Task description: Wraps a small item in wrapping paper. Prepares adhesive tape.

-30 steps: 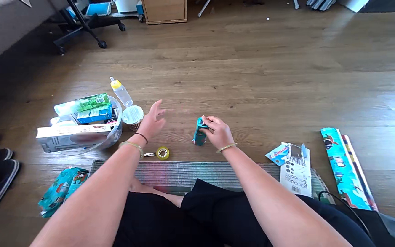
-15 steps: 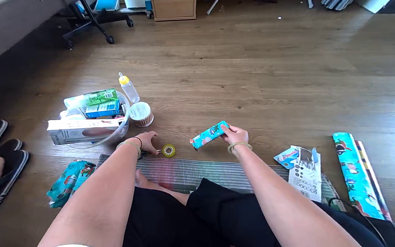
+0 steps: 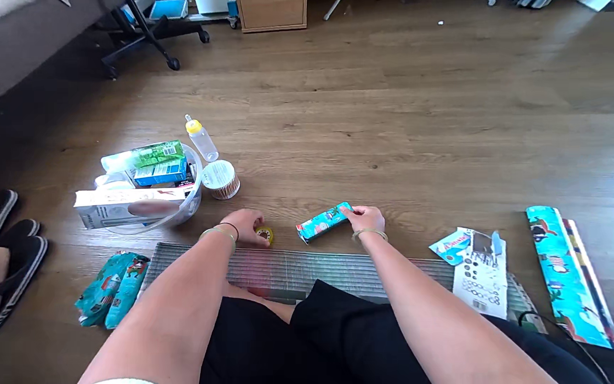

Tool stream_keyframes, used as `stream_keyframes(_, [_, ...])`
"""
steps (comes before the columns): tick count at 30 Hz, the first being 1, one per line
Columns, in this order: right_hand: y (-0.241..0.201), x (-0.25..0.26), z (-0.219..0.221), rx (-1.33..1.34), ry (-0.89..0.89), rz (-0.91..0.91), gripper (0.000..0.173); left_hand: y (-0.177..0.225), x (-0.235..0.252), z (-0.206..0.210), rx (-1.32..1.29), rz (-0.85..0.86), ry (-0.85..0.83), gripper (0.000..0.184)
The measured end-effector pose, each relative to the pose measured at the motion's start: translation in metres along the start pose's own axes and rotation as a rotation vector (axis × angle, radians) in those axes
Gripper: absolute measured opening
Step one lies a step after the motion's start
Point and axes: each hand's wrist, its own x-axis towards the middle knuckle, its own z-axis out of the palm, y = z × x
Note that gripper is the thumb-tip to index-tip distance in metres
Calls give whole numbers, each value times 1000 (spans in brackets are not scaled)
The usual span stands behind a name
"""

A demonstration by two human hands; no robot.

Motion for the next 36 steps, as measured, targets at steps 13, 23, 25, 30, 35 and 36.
stream_keyframes(13, [-50,-28,-31,272,-22,-274,50,32,-21,-31,-857,235,153,58])
stream_keyframes(23, [-79,-108,-68,442,-114,-842,74,116,-53,-61,-1289,840,248,55])
stream_keyframes(25, [-84,-112,-73,453,-28,-913,64,121,-59,-63,-1324,927,236,51])
stream_keyframes(30, [-96,-123,-90,416,143,-1151,61,130,-85,-72,-1281,1086,286,33])
stream_keyframes(35, [-105,-139,-103,366,228,-1259,57,143,-113,-71,-1203,1084,456,20])
stream_keyframes(36, [-106,-141,-104,372,228,-1260,57,144,-115,-70,-1204,1096,469,20])
